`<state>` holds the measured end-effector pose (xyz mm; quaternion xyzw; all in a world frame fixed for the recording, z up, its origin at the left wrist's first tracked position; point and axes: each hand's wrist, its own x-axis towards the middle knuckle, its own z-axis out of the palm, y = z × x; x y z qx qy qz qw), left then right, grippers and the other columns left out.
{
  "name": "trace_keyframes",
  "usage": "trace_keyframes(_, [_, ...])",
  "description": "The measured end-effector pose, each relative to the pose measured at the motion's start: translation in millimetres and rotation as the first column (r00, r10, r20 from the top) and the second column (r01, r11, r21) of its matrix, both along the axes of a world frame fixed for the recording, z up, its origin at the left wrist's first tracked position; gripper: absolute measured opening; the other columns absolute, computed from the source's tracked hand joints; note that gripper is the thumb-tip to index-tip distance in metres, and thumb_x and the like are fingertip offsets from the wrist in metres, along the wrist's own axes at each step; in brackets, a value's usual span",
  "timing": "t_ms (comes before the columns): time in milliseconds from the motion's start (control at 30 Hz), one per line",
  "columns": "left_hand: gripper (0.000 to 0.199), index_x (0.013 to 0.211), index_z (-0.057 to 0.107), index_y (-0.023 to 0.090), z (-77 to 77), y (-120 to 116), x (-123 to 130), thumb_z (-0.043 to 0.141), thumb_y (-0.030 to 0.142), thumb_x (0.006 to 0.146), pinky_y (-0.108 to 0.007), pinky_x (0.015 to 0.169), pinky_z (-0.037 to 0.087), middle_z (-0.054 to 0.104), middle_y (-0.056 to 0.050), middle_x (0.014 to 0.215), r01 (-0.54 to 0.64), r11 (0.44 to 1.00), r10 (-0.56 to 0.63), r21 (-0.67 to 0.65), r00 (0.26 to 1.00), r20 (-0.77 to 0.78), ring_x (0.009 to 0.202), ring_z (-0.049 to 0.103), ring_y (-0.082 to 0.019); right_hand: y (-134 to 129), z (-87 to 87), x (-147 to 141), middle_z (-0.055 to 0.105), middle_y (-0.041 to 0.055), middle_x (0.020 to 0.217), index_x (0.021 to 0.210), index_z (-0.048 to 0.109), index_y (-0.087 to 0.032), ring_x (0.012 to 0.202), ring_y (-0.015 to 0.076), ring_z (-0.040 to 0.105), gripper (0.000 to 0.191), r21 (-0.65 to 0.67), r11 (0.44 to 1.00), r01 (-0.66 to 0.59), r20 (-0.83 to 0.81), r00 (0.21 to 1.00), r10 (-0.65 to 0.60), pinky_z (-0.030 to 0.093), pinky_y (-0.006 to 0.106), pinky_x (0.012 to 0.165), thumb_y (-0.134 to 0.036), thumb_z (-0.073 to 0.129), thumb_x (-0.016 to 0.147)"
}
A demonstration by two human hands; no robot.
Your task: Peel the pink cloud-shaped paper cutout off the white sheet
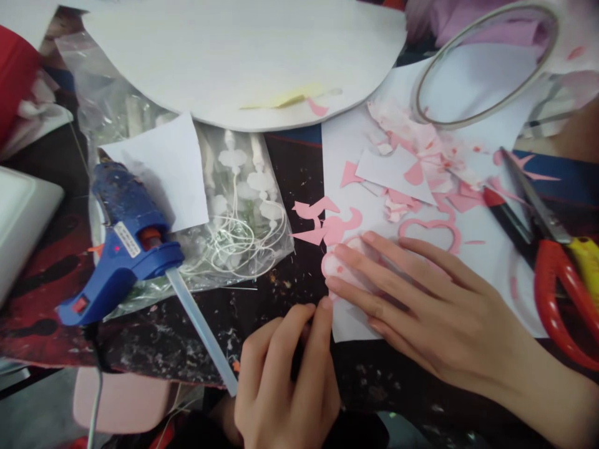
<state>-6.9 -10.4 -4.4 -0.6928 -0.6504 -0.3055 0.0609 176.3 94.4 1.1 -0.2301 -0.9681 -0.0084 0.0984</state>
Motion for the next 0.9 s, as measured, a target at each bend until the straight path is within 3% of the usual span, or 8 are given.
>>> trace_keyframes(600, [0.028,0.1,0.079,0.012,-2.5,-2.0,0.7,0.064,-0.003,0.082,-0.028,0.076,0.056,0.077,-0.007,0.091,-0.033,0.999,0.032,0.018,0.997,0.07,0.082,0.067,-0.017,0.9,-1.4,3.4,0.046,0.0014,0.16,0.154,0.043,-0.024,0.142,0.0282,0.051,0.051,-0.014,1.0,-0.01,0.017,1.0,0.01,0.042,0.049,0.112,-0.03,0.043,0.104])
trace_keyframes(900, [0.035,0.106,0.08,0.012,-0.2,-2.7,-3.7,0.065,-0.006,0.079,-0.026,0.079,0.054,0.075,-0.007,0.095,0.038,0.999,-0.037,-0.023,0.999,0.021,0.084,0.065,-0.016,1.8,-1.3,4.3,0.046,0.0025,0.159,0.154,0.044,-0.025,0.141,0.0289,0.052,0.051,-0.015,1.0,-0.017,0.008,1.0,0.017,0.042,0.048,0.112,-0.029,0.044,0.103])
